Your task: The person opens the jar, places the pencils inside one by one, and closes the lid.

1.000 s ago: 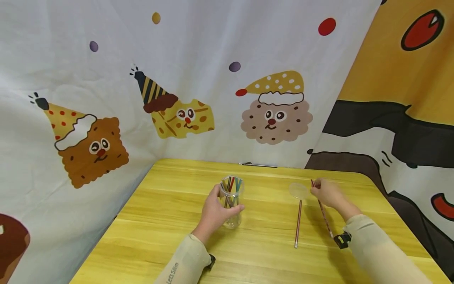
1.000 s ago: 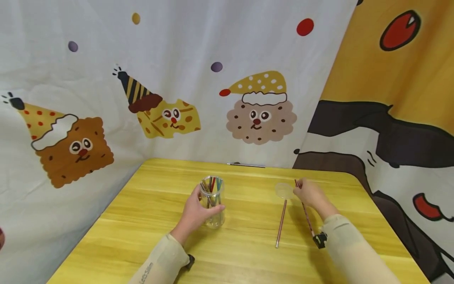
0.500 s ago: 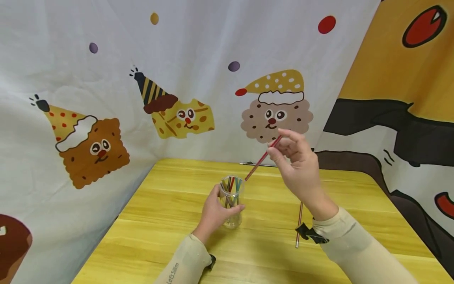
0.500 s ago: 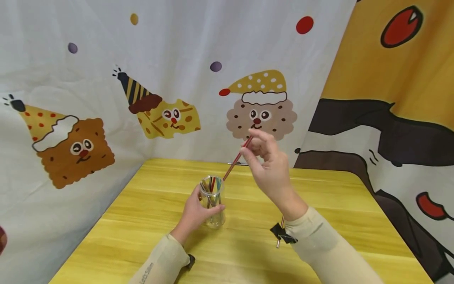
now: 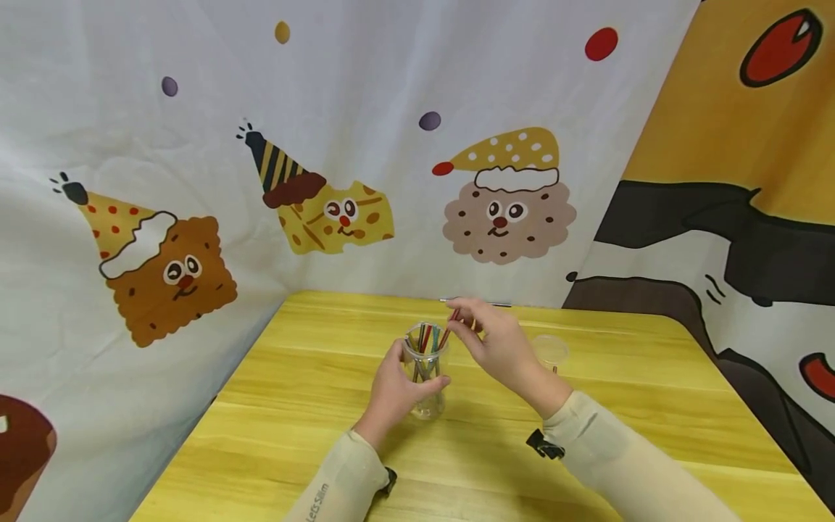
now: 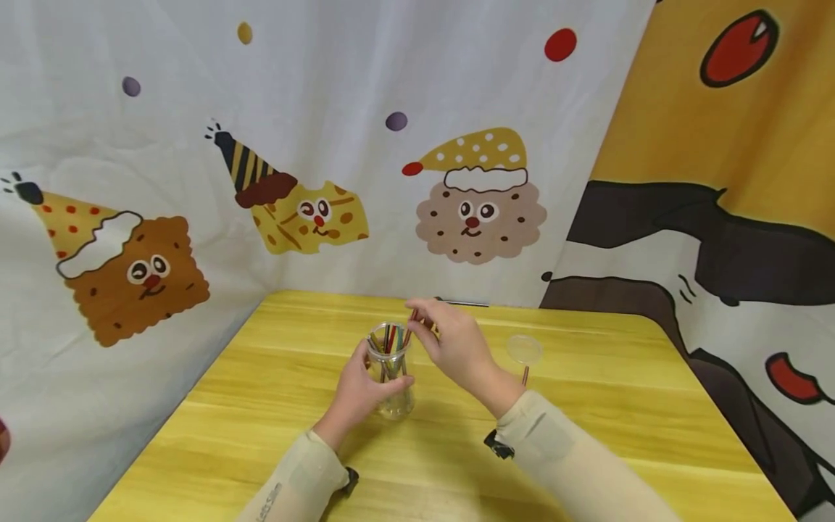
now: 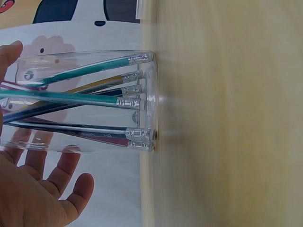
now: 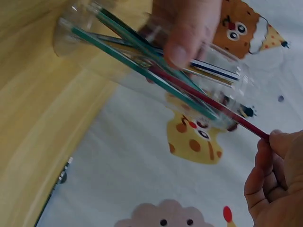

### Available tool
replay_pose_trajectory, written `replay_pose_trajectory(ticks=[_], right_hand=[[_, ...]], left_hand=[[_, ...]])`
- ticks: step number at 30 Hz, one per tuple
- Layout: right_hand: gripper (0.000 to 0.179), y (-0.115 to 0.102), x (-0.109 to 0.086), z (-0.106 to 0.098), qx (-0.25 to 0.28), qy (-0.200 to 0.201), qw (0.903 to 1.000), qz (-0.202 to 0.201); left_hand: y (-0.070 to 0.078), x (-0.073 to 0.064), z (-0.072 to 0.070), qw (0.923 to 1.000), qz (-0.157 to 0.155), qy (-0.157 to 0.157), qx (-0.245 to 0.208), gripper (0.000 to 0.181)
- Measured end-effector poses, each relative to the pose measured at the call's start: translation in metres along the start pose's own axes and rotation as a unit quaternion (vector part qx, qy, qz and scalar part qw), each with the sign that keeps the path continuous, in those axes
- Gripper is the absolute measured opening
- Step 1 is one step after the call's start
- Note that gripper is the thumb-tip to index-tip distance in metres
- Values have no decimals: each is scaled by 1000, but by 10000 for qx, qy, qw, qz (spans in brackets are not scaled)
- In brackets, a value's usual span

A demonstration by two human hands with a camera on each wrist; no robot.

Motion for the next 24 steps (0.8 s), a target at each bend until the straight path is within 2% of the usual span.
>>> replay_pose_trajectory(ticks=[4, 8, 13, 17, 21, 23, 24], right_hand=[[42, -8, -7, 15, -97, -328, 9992, -206], [42, -10, -13, 23, -52, -531, 9984, -184], [34, -6, -17, 22, 39, -607, 9981, -19], [23, 0, -22, 12, -47, -610, 9979, 212], [14, 27, -38, -7, -565, -673, 9926, 835], [12, 52, -52, -16, -845, -911, 9824, 1398], [13, 67, -61, -20, -989, -1100, 9731, 1766]], left_hand=[[1, -1, -1, 10000, -24, -7, -63, 71], [0, -2, -1, 9999, -33, -42, -137, 70], [-1, -2, -1, 9998, -56, -32, -199, 70], [0, -2, -1, 9999, -25, -4, -158, 70], [0, -2, -1, 10000, -40, 10, -60, 69], [-1, -1, -1, 10000, -78, 39, -11, 69], [-2, -1, -2, 9999, -105, 50, -2, 69]])
Point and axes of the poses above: each hand's wrist, its own x-axis towards the middle knuckle, its own z-axis out of the palm, y = z × x, the point moved 9 cm from there along x, towards the middle knuckle, and after that the axes turned 4 degrees about y, right-handed, at the moved point
